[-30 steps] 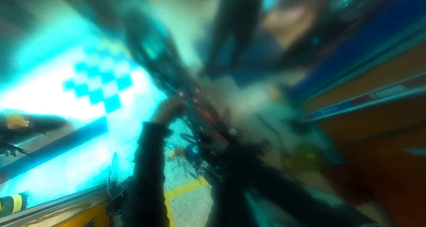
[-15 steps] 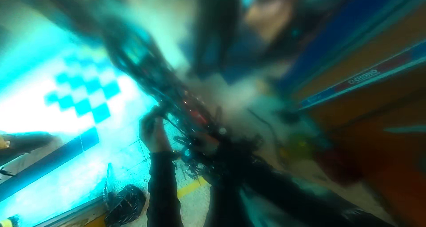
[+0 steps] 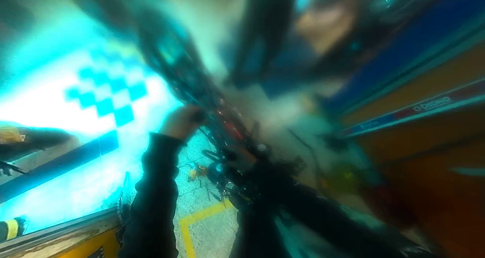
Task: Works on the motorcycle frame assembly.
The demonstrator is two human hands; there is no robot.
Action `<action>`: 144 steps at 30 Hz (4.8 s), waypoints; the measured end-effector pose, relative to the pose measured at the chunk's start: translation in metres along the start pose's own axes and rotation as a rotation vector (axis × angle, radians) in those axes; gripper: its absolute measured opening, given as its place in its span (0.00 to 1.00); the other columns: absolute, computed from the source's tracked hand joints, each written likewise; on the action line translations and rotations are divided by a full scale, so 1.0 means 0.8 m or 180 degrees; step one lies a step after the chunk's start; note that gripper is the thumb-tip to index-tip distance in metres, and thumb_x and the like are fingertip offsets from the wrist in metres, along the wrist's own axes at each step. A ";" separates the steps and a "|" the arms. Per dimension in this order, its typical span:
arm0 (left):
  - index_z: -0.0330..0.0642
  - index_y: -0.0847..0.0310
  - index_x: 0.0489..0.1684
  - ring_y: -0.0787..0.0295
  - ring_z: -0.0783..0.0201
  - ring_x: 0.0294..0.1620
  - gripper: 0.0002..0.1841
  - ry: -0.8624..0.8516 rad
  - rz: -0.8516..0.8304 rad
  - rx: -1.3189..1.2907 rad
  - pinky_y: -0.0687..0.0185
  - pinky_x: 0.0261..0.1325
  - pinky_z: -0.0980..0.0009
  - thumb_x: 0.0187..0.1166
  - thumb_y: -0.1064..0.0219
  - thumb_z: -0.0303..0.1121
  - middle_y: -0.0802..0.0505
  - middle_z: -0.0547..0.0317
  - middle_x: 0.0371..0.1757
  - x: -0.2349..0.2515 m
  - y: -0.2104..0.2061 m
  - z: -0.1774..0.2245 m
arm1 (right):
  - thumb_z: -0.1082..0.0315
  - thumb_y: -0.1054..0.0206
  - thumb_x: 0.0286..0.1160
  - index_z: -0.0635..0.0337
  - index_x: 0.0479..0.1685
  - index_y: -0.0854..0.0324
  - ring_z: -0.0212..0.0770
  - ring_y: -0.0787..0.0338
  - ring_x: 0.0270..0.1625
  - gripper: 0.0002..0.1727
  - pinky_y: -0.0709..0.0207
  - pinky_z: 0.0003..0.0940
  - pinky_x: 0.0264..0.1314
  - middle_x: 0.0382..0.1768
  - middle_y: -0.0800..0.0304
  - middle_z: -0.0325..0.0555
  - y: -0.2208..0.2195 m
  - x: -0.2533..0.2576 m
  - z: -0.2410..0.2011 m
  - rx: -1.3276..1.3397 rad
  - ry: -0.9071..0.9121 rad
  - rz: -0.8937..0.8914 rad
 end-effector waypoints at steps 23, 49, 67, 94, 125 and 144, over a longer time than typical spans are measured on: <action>0.39 0.17 0.67 0.10 0.58 0.59 0.16 0.0029 -0.0187 -0.0868 0.17 0.68 0.55 0.84 0.33 0.30 0.08 0.49 0.58 -0.003 -0.004 -0.003 | 0.68 0.24 0.75 0.61 0.86 0.32 0.50 0.24 0.82 0.37 0.35 0.48 0.86 0.82 0.26 0.55 0.025 -0.016 -0.076 -0.0147 -0.0859 -0.0366; 0.40 0.12 0.60 0.11 0.46 0.63 0.12 0.0175 -0.0400 0.0010 0.23 0.70 0.41 0.82 0.32 0.30 0.07 0.45 0.59 0.002 0.006 0.027 | 0.69 0.27 0.77 0.67 0.85 0.34 0.49 0.25 0.82 0.36 0.36 0.44 0.87 0.82 0.27 0.59 0.025 -0.025 -0.087 -0.0275 -0.0815 -0.0331; 0.45 0.21 0.62 0.24 0.70 0.17 0.16 0.1467 0.0691 -0.5221 0.19 0.25 0.73 0.90 0.48 0.42 0.21 0.65 0.21 0.000 -0.083 -0.039 | 0.56 0.15 0.63 0.53 0.87 0.34 0.51 0.18 0.75 0.47 0.24 0.54 0.77 0.79 0.24 0.54 -0.004 0.001 0.007 -0.0248 -0.0419 -0.0060; 0.42 0.14 0.65 0.27 0.56 0.85 0.18 -0.0312 0.2028 -0.0949 0.27 0.83 0.59 0.83 0.42 0.18 0.21 0.49 0.82 -0.128 -0.040 0.019 | 0.60 0.16 0.65 0.56 0.85 0.31 0.48 0.19 0.76 0.44 0.27 0.48 0.82 0.77 0.21 0.55 -0.006 0.000 -0.001 -0.0525 -0.0159 0.0001; 0.40 0.31 0.81 0.20 0.67 0.19 0.25 0.0898 -0.0123 -0.3841 0.16 0.31 0.69 0.83 0.48 0.31 0.18 0.60 0.23 -0.032 -0.051 -0.030 | 0.57 0.18 0.67 0.57 0.85 0.31 0.48 0.21 0.78 0.43 0.29 0.48 0.83 0.78 0.22 0.55 -0.004 -0.003 -0.006 -0.0299 -0.0257 -0.0036; 0.35 0.15 0.56 0.10 0.35 0.58 0.20 0.1973 -0.0365 0.0614 0.20 0.55 0.33 0.87 0.43 0.44 0.08 0.35 0.54 -0.032 0.026 0.079 | 0.54 0.22 0.73 0.58 0.84 0.29 0.51 0.17 0.75 0.40 0.26 0.51 0.79 0.76 0.20 0.57 -0.006 -0.002 -0.007 -0.0598 0.0189 0.0123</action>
Point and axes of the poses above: each hand's wrist, its own x-axis towards the middle knuckle, its own y-axis out of the back of the hand, z = x × y, the point moved 6 cm from there along x, towards the middle knuckle
